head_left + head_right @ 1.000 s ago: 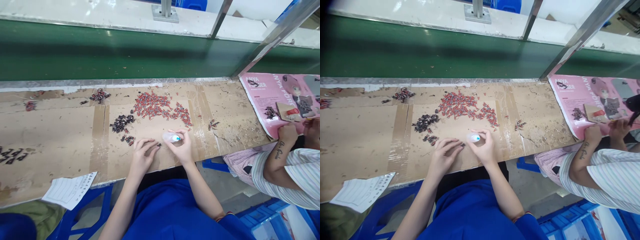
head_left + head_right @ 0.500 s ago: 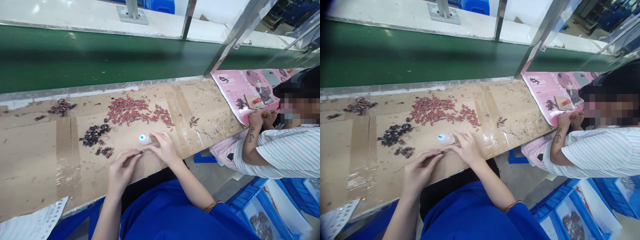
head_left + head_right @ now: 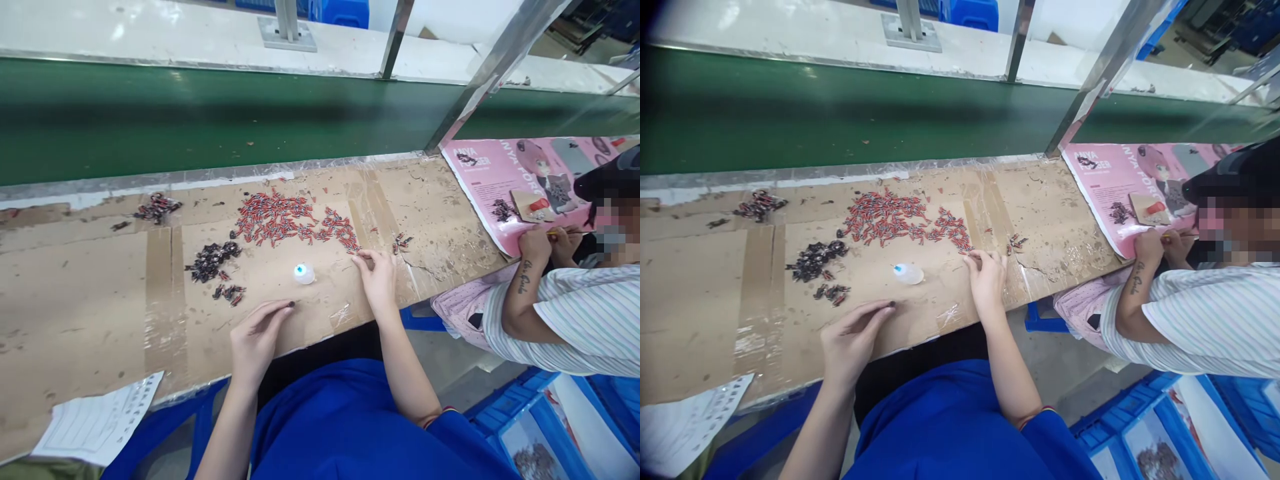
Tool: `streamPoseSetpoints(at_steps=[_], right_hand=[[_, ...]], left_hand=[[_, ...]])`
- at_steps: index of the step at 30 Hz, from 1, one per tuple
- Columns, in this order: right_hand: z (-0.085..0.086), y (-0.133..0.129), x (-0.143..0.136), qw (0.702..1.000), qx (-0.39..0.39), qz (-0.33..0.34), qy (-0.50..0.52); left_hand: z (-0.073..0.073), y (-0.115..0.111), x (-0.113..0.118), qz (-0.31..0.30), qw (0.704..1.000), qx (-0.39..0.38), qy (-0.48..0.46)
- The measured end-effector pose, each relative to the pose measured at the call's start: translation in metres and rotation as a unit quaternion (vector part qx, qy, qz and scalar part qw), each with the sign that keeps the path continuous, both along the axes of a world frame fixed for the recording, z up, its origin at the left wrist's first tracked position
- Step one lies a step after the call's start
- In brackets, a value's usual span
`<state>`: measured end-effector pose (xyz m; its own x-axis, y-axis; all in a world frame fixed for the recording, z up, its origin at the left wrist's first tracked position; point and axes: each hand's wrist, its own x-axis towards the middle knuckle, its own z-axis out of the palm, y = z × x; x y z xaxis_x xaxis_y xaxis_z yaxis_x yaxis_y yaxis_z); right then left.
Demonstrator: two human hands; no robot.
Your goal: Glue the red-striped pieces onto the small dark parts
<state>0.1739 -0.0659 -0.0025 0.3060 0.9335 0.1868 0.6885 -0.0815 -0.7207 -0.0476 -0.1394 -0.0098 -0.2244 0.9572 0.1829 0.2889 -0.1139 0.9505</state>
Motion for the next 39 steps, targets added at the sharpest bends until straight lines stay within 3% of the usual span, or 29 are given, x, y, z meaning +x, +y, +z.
streamPoseSetpoints(at_steps=[3,6,10,14,20,28,34,39], right_hand=[[0.005,0.000,-0.002,1.000,0.006,0.010,0.014],[0.016,-0.012,-0.008,0.995,-0.004,0.040,0.093],[0.036,-0.041,-0.030,0.959,-0.050,0.108,0.257],[0.048,-0.062,-0.049,0.940,-0.073,0.136,0.304],[0.046,-0.063,-0.051,0.954,-0.047,0.144,0.261],[0.039,-0.065,-0.053,0.897,-0.109,0.141,0.404],[0.041,-0.066,-0.055,0.886,-0.077,0.118,0.442],[0.039,-0.068,-0.057,0.883,-0.053,0.119,0.452]], left_hand=[[0.006,-0.007,0.010,0.002,0.999,-0.022,-0.034],[0.013,-0.011,0.021,0.019,0.996,-0.049,-0.075],[0.023,-0.011,0.029,0.016,0.995,-0.067,-0.073],[0.032,-0.010,0.031,-0.009,0.998,-0.047,-0.041],[0.038,-0.012,0.032,-0.028,0.999,-0.035,-0.027],[0.040,-0.010,0.035,-0.044,0.993,-0.069,-0.082],[0.050,-0.008,0.035,-0.054,0.981,-0.119,-0.143],[0.050,-0.008,0.038,-0.042,0.979,-0.124,-0.158]])
